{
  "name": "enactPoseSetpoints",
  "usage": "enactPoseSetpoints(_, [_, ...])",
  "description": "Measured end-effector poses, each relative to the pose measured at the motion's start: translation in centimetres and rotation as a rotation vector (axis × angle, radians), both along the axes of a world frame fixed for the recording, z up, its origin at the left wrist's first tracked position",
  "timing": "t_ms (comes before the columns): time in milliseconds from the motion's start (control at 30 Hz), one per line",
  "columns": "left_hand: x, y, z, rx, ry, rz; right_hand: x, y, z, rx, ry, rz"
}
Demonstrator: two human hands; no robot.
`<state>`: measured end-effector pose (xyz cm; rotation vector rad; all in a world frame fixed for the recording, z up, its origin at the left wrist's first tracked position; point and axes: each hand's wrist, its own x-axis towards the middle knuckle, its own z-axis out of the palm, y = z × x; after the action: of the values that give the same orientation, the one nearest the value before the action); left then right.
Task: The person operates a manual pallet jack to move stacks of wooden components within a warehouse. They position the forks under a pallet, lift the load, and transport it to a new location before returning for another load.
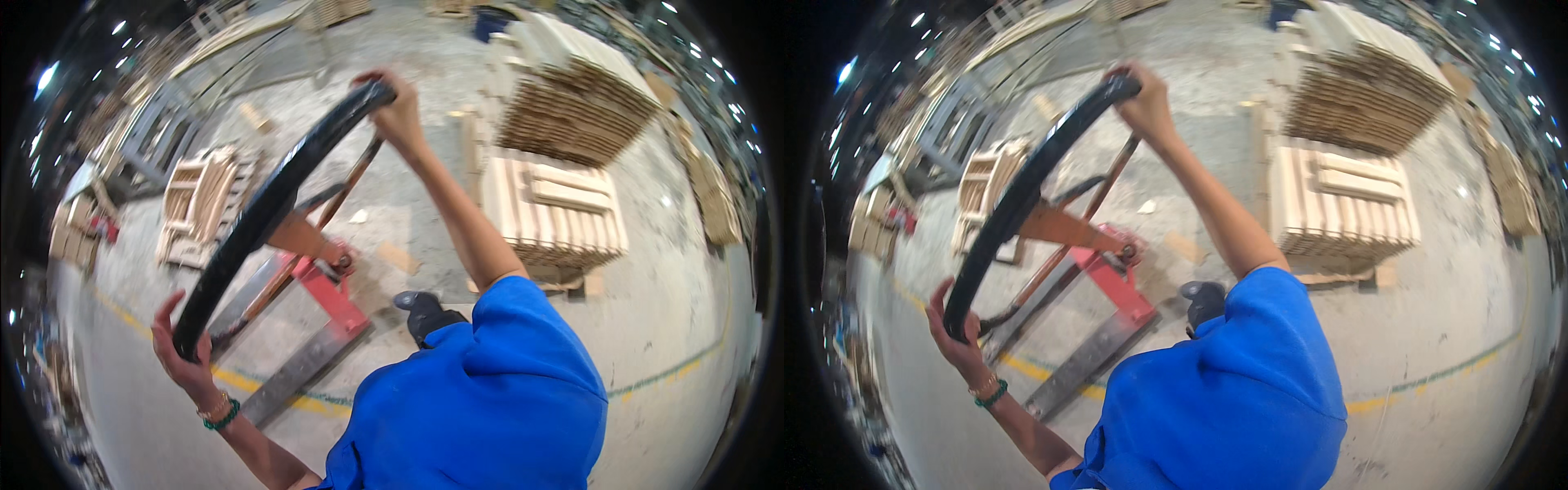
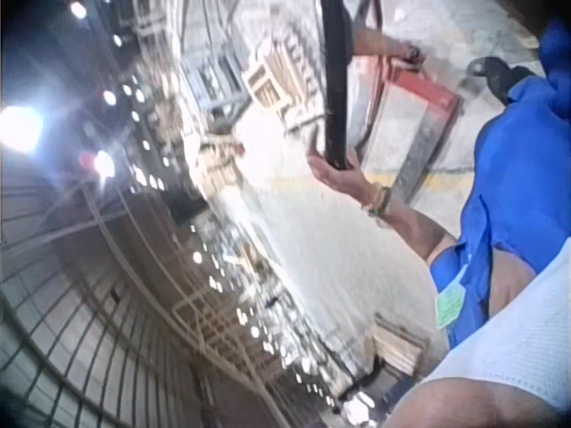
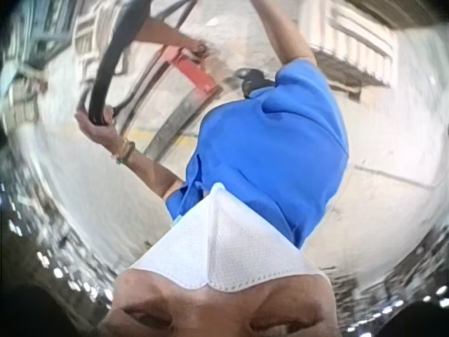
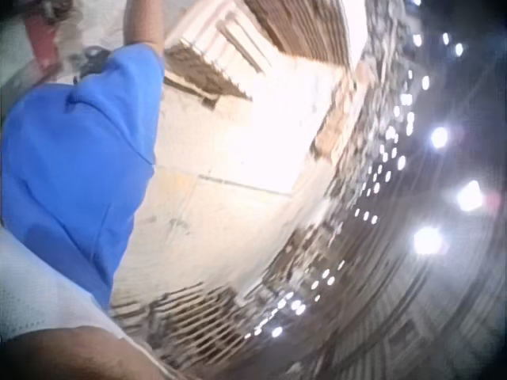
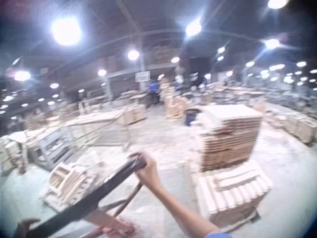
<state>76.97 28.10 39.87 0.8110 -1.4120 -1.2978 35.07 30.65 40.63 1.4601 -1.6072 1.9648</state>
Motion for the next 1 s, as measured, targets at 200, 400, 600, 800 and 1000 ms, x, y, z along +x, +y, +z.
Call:
enactPoseSetpoints(200, [3.1,13.7,-2.2,-0.019,-0.240,-0.190,-0.3,20.3,0.3,0.698,0.235,0.333])
enactPoseSetpoints(400, [-3.0,31.6,-0.8,-0.028,-1.192,-0.541,7.4,35.4,0.7,1.457,0.730,0.588])
enactPoseSetpoints(600, [-4.0,44.0,-8.8,0.064,-1.277,-0.089,7.8,46.1,-5.8,1.345,0.749,0.606])
enactPoseSetpoints(800, [-3.3,54.9,-15.9,-0.064,-1.443,-0.014,10.9,57.4,-13.6,1.314,0.836,0.344])
enactPoseSetpoints(1000, [-1.5,66.9,-17.8,-0.097,-1.427,-0.016,13.3,69.5,-16.9,1.273,0.767,0.286])
